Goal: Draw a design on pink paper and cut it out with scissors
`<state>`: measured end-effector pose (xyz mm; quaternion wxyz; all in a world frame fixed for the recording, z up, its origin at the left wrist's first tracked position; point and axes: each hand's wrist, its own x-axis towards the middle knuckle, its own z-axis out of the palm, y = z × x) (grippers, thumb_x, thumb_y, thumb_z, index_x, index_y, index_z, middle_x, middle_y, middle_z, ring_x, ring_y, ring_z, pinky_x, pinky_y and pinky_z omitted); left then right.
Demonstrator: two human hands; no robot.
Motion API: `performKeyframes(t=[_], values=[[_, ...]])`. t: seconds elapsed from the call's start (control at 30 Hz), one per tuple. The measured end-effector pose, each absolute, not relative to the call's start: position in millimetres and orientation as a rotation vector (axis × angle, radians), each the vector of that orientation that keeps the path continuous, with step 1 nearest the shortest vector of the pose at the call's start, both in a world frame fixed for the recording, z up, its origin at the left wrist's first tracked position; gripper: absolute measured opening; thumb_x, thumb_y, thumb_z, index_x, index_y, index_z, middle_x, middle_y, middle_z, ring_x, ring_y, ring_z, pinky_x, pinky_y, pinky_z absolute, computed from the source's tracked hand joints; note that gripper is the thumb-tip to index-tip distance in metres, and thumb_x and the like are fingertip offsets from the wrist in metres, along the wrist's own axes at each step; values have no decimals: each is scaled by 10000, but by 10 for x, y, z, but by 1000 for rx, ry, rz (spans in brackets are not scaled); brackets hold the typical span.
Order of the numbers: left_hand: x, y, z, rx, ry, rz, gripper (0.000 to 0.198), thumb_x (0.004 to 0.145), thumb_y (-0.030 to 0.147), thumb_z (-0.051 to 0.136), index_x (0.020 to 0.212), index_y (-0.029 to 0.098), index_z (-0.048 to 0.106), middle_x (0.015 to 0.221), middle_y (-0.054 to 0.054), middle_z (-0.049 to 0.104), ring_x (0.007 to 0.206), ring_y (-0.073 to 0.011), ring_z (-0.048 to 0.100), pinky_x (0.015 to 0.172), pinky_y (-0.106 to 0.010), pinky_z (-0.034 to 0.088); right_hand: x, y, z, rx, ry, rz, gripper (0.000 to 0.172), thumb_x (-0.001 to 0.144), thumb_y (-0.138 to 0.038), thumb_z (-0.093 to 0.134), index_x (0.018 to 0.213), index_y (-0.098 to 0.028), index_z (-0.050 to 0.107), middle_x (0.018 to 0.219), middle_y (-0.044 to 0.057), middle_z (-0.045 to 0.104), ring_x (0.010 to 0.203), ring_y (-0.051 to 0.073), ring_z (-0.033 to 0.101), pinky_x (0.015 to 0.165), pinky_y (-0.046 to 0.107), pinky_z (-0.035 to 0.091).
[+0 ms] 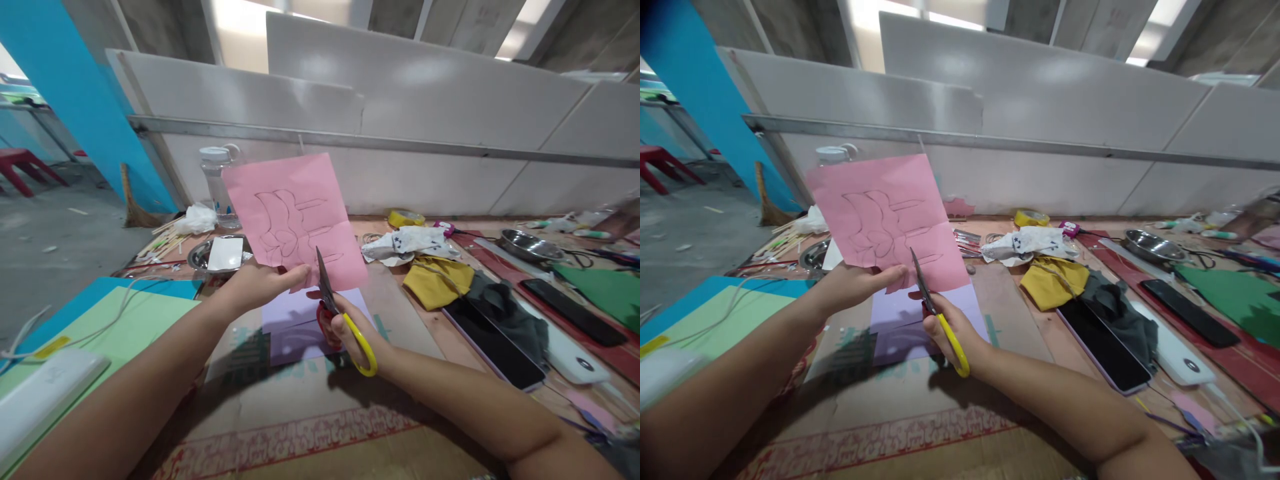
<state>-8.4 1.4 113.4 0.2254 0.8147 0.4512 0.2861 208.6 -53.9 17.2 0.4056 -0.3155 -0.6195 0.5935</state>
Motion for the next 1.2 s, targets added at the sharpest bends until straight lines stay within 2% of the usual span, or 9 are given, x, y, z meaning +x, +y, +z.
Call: performKeyframes(t=[0.3,0.47,0.6,0.77,1.0,1.2], values=[[-54,-11,1139,2202,1209,825,405,910,484,491,587,241,519,715,-14,700,774,-219,657,878,-377,533,2049,-550,175,-737,-1459,1593,786,836,-801,613,1324,-190,536,717,-79,296,533,70,222,461,214,211],[-38,-14,1063,1976,1262,962,306,864,539,628,806,240,658,901,-53,765,993,-287,703,918,-408,577,2011,-565,220,-727,-1393,1627,797,814,-823,615,1314,-207,541,718,-76,314,536,72,233,468,216,237],[-20,-20,1049,1968,1227,954,295,868,528,634,820,239,659,940,-62,777,1031,-320,709,941,-438,583,1994,-569,259,-725,-1368,1632,815,788,-842,624,1297,-208,558,702,-78,313,526,71,225,461,220,228],[-6,-29,1054,1915,1222,1004,304,853,513,672,955,227,686,1035,-85,786,1047,-307,704,969,-438,580,1994,-567,268,-738,-1355,1650,838,770,-854,628,1300,-210,554,688,-84,299,520,72,212,451,218,219],[-48,17,1040,2003,1138,898,433,927,564,554,643,238,585,782,-34,734,841,-255,690,871,-389,571,2010,-559,247,-728,-1350,1662,807,778,-821,661,1286,-204,553,692,-91,299,510,58,202,446,205,210],[-66,5,1184,2091,1039,824,381,934,441,535,622,231,596,744,-38,693,751,-221,657,793,-364,533,2036,-549,192,-703,-1378,1660,732,825,-766,668,1265,-193,547,700,-92,318,501,47,233,447,194,217]])
